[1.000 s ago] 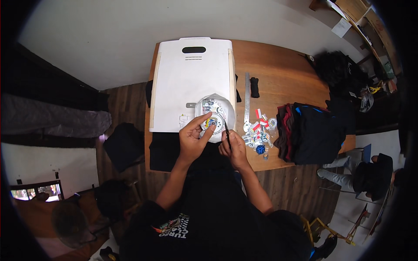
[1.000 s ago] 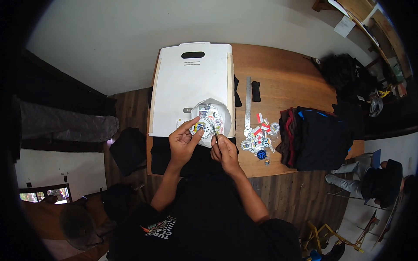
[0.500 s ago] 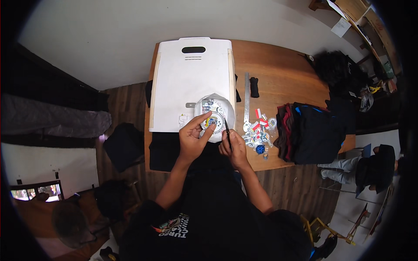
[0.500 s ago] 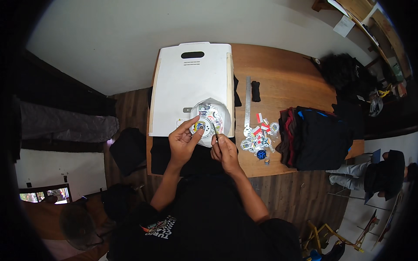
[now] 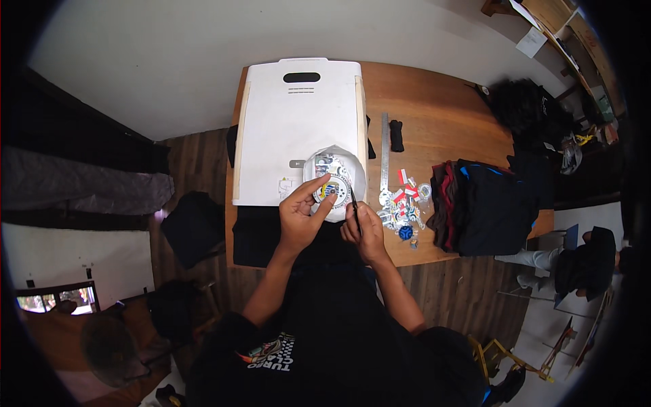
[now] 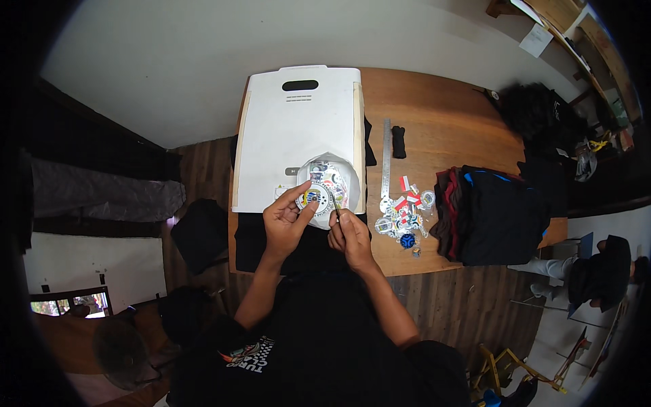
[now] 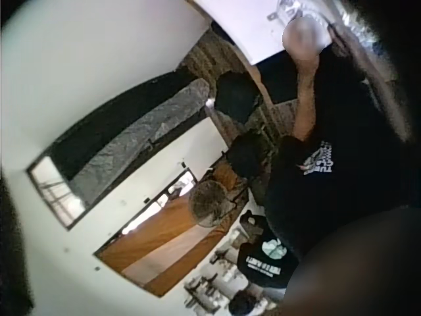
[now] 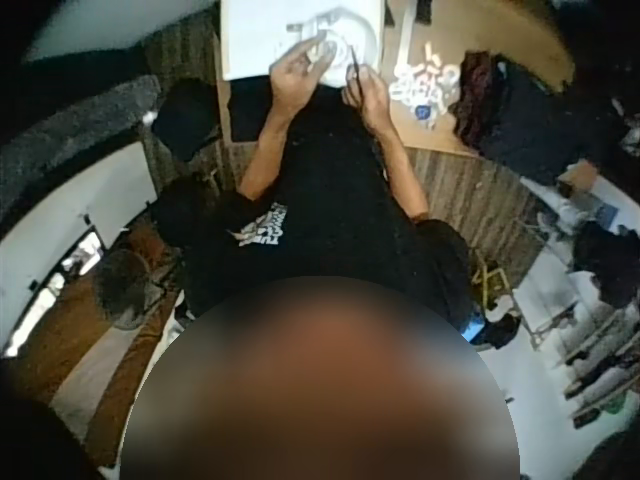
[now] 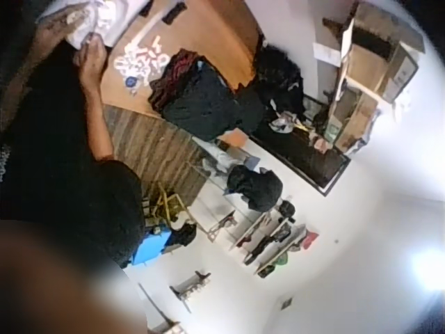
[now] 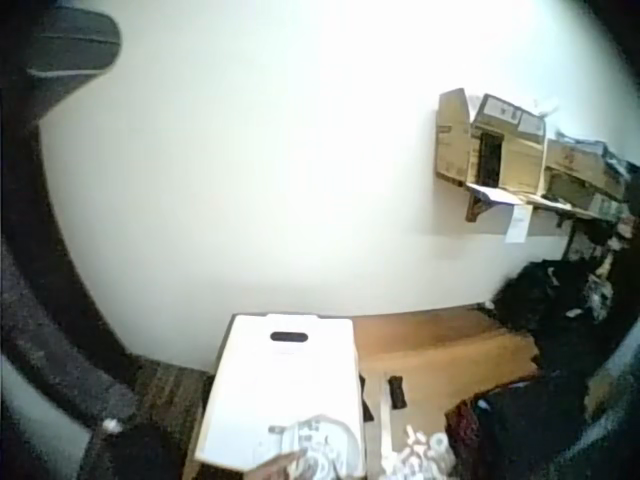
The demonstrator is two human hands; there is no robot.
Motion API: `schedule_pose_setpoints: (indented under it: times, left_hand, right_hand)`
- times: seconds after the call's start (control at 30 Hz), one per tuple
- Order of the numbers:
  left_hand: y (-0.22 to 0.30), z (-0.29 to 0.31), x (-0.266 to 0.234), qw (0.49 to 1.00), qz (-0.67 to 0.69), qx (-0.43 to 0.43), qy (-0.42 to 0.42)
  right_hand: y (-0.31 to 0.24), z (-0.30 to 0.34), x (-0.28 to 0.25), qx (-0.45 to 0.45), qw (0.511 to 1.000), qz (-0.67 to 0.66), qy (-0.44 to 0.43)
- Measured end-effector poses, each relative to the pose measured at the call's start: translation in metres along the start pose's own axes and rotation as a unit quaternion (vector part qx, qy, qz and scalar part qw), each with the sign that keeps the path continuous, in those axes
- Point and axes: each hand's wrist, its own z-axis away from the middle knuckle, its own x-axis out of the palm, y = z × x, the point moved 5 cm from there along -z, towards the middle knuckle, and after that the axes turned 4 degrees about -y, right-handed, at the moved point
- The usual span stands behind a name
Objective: Trimming individual stickers from a sheet or pile using scissors.
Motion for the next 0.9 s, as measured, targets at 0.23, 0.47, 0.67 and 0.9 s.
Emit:
schedule_pose_setpoints:
  times: [0.23,0.47,0.67,0.9]
  left_hand:
    - [-0.0001,0.0,0.0003,1.0,-0.005,0.006,-0.002]
    - [0.001,-0.0001,-0.0002,1.0,-0.004,0.005,-0.001]
    - [0.0007,-0.0005,-0.0004,1.0,-0.006,0.001,-0.004]
    - [-0.0002,-0.0001,-0.0004,1.0,-0.001,0.003,-0.008]
  right_hand:
    - [0.0019,0.0007,-0.0015,0.004,1.0,0.0,0.005]
    - [0.0017,0.0008,-0.0009,0.005,1.0,0.006,0.01]
    - [-0.0017,0.0002,-0.0004,0.003,1.0,0.006,0.003]
    - [0.0024,0.0006,-0.003,0.005,1.0,0.002,0.0]
